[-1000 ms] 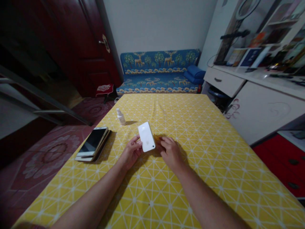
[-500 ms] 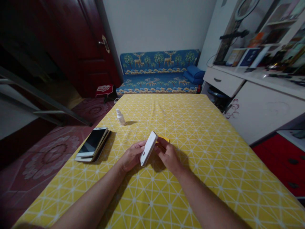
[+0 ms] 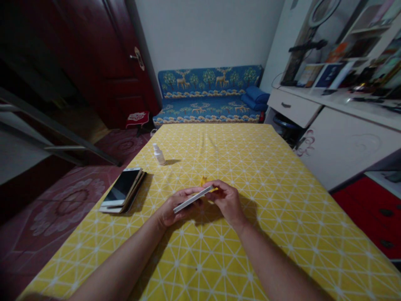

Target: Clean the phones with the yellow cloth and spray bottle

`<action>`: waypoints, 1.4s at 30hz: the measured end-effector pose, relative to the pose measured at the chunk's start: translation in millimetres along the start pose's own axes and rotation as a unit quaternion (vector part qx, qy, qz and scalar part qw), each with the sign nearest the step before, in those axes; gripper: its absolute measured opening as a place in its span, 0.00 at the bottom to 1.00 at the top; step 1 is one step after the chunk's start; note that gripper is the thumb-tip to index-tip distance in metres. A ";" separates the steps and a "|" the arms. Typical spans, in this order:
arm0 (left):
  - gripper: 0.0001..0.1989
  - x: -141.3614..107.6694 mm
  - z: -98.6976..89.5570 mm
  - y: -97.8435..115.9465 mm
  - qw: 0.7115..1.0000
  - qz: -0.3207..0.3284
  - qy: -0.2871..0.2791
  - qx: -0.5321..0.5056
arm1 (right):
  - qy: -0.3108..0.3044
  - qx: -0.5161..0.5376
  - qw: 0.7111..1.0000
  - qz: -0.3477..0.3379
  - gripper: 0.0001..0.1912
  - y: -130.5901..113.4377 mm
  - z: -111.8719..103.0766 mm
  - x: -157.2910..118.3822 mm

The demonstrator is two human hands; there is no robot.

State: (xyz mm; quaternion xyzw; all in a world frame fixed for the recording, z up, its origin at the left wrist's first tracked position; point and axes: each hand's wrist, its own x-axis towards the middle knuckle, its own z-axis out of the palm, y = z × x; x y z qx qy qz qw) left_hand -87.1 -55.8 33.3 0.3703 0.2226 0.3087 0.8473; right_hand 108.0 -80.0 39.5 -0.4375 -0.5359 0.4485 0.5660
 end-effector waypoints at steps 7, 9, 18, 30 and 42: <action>0.41 1.2 -4.8 1.8 0.998 0.028 0.000 -0.047 | 0.066 -0.008 0.997 0.028 0.09 -0.4 1.5 0.6; 0.44 1.4 -4.5 1.1 0.998 0.048 0.006 -0.037 | 0.058 -0.010 0.998 0.028 0.09 0.3 1.3 1.6; 0.27 8.2 -4.1 -6.0 0.988 0.107 0.108 0.017 | 0.020 0.008 0.998 0.065 0.18 -1.4 1.5 0.4; 0.26 6.8 1.2 -5.7 0.977 0.118 0.163 0.064 | -0.041 0.073 0.989 0.125 0.17 5.0 -3.8 -0.3; 0.28 7.8 -4.5 -7.5 0.977 0.135 0.150 0.064 | -0.064 0.028 0.987 0.146 0.18 9.2 -7.0 -0.4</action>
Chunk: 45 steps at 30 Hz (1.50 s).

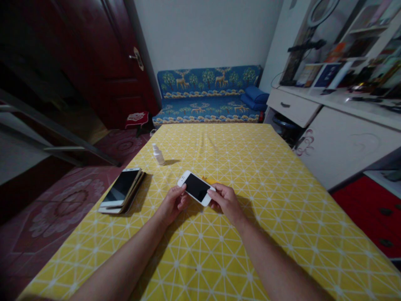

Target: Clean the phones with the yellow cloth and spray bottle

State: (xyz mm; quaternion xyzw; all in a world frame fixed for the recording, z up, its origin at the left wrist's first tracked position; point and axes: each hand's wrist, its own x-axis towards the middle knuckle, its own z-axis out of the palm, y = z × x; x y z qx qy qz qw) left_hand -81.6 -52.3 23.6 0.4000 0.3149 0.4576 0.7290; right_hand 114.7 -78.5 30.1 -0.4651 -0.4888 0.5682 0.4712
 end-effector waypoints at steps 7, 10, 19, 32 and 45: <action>0.26 -0.1 0.4 0.9 1.000 0.011 0.023 -0.016 | 0.005 0.012 1.000 0.026 0.21 -4.7 4.5 -1.2; 0.24 0.1 -1.7 0.1 0.999 0.014 0.030 -0.026 | -0.005 0.014 1.000 0.026 0.23 -4.6 5.4 -2.1; 0.27 -0.8 -1.7 -2.0 1.000 0.020 0.011 0.014 | -0.121 0.013 0.992 0.044 0.25 -10.0 7.8 -6.3; 0.29 1.0 0.8 -0.2 0.999 0.029 0.023 0.017 | 0.070 0.098 0.991 -0.050 0.19 -12.9 -19.1 5.9; 0.27 -1.6 5.0 3.9 0.999 0.007 0.032 -0.001 | 0.352 -0.009 0.936 0.000 0.09 6.0 -139.1 23.7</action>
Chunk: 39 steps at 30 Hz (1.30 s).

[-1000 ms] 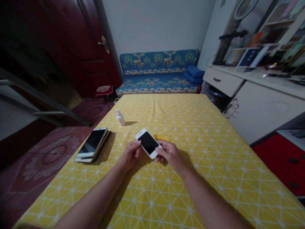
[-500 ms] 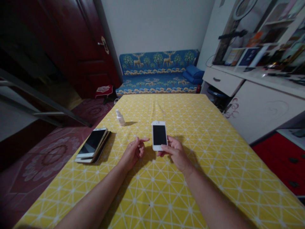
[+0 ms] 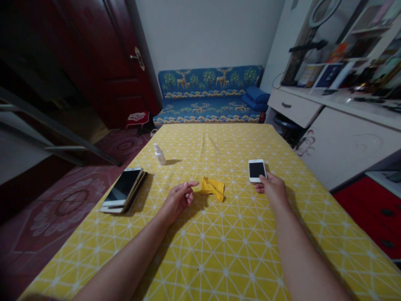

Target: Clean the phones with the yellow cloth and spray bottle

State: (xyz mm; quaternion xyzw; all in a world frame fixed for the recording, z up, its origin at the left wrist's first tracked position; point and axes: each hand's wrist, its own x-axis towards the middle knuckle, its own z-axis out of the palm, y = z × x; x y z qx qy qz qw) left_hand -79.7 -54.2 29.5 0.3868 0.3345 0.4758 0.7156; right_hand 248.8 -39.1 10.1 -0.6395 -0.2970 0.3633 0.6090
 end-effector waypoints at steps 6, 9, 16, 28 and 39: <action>0.26 -0.5 0.3 0.7 1.000 -0.005 0.000 -0.002 | 0.028 0.011 0.999 -0.027 0.08 3.0 -1.0 2.9; 0.26 -0.1 -0.6 0.5 1.000 -0.009 0.000 -0.004 | 0.046 0.015 0.998 -0.034 0.09 5.5 -4.2 6.6; 0.27 0.4 -1.7 -1.0 1.000 -0.013 -0.005 0.001 | 0.041 0.015 0.999 -0.033 0.12 2.8 -3.0 3.4; 0.25 1.0 -1.4 -1.7 1.000 -0.010 -0.005 -0.001 | 0.096 -0.282 0.948 -0.109 0.11 5.2 -10.6 8.2; 0.24 1.9 -1.0 -4.3 1.000 -0.006 -0.008 0.004 | 0.034 -0.548 0.786 -0.285 0.30 27.2 18.3 -0.3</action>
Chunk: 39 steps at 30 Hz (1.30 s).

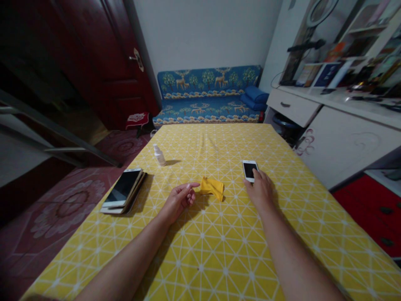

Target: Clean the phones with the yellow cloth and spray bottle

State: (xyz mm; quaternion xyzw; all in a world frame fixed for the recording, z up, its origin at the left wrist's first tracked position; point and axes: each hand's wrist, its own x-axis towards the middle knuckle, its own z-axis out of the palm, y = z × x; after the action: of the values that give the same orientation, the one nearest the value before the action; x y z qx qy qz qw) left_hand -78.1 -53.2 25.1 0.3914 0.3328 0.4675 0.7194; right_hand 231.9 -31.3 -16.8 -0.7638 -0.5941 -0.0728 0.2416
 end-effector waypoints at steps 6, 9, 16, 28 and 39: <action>0.24 1.4 -1.6 -1.3 1.000 -0.003 -0.001 0.012 | -0.024 0.013 1.000 -0.011 0.29 4.6 18.2 34.7; 0.25 2.1 -2.5 -2.7 1.000 -0.003 0.000 0.015 | -0.053 -0.020 0.998 -0.041 0.29 4.5 24.8 58.7; 0.23 1.9 -2.6 -4.0 1.000 -0.009 0.003 0.017 | -0.089 -0.052 0.994 -0.047 0.30 -2.9 37.1 96.8; 0.24 2.4 -2.2 -4.2 0.999 -0.013 -0.003 0.031 | -0.139 -0.074 0.987 0.029 0.38 -12.5 43.6 115.1; 0.24 2.7 -0.7 -2.6 0.999 -0.005 -0.013 0.051 | -0.105 -0.090 0.982 0.126 0.48 -34.3 31.0 81.0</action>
State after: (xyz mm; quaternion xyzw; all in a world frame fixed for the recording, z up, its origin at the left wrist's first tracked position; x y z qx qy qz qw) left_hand -76.7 -51.2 22.2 0.4324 0.3488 0.4407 0.7051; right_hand 217.1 59.5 -1.9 -0.8545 -0.5063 -0.0141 0.1154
